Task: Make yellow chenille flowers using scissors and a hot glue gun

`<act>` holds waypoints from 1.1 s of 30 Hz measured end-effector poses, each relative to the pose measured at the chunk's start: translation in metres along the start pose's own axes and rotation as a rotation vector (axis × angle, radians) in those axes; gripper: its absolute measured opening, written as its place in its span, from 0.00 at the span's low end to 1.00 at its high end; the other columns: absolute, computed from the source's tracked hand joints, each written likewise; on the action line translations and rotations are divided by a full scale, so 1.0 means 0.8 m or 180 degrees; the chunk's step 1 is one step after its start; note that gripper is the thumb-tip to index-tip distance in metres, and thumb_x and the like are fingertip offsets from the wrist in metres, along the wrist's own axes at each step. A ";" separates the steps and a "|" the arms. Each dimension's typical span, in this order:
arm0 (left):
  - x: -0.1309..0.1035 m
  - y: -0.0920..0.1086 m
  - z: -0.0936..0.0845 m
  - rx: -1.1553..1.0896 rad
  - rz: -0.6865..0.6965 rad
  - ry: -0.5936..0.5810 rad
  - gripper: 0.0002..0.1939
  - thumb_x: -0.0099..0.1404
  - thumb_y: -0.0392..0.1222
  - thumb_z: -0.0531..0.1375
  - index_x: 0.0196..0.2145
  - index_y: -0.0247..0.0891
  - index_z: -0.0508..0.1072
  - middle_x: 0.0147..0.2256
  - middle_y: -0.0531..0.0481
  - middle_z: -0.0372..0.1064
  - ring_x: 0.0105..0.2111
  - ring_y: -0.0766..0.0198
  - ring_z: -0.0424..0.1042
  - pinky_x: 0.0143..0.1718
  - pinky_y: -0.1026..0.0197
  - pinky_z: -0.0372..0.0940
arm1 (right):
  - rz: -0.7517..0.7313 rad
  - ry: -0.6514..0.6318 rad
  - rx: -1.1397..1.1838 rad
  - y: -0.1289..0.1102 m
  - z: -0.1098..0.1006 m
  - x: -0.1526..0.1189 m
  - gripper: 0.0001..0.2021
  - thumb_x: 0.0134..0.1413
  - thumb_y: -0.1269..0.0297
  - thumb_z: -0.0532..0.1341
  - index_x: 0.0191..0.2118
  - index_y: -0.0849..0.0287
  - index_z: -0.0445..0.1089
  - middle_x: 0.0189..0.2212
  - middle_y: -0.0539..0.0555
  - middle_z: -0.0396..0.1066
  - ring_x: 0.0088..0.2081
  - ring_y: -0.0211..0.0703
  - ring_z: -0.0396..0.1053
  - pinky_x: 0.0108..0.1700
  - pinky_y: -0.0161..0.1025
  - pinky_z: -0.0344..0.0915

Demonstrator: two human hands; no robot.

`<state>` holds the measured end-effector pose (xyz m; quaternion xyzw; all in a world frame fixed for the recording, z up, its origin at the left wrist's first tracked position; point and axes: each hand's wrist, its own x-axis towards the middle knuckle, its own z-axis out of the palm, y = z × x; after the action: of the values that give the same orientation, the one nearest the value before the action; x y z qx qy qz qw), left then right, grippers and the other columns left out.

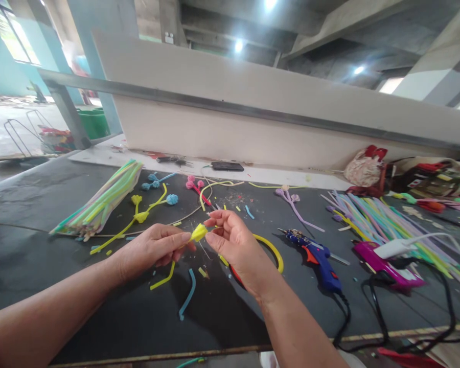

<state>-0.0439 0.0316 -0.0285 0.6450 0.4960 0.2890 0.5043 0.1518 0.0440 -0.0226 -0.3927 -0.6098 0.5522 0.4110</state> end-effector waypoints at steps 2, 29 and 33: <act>0.001 -0.002 0.001 -0.0048 -0.0026 0.0016 0.27 0.60 0.60 0.50 0.31 0.32 0.76 0.20 0.52 0.61 0.17 0.71 0.56 0.18 0.68 0.51 | -0.0033 0.0010 -0.0057 0.000 0.002 0.000 0.16 0.50 0.62 0.62 0.45 0.53 0.62 0.42 0.52 0.66 0.46 0.43 0.64 0.51 0.46 0.60; -0.001 -0.001 0.002 0.0412 0.0131 0.0132 0.26 0.58 0.59 0.54 0.25 0.32 0.77 0.15 0.54 0.57 0.17 0.71 0.52 0.18 0.66 0.46 | -0.0233 0.0208 -0.0761 0.006 0.010 0.003 0.12 0.52 0.62 0.60 0.43 0.54 0.64 0.41 0.51 0.65 0.40 0.40 0.64 0.44 0.42 0.63; 0.000 0.001 0.003 0.0466 0.0087 0.0183 0.23 0.58 0.56 0.55 0.24 0.33 0.77 0.15 0.55 0.57 0.17 0.71 0.53 0.19 0.66 0.47 | -0.0230 0.0264 -0.0883 0.009 0.011 0.003 0.12 0.52 0.63 0.60 0.43 0.54 0.64 0.41 0.52 0.65 0.38 0.39 0.63 0.43 0.42 0.63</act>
<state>-0.0414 0.0308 -0.0283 0.6783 0.5213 0.2773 0.4374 0.1425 0.0436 -0.0297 -0.4461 -0.6765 0.4308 0.3972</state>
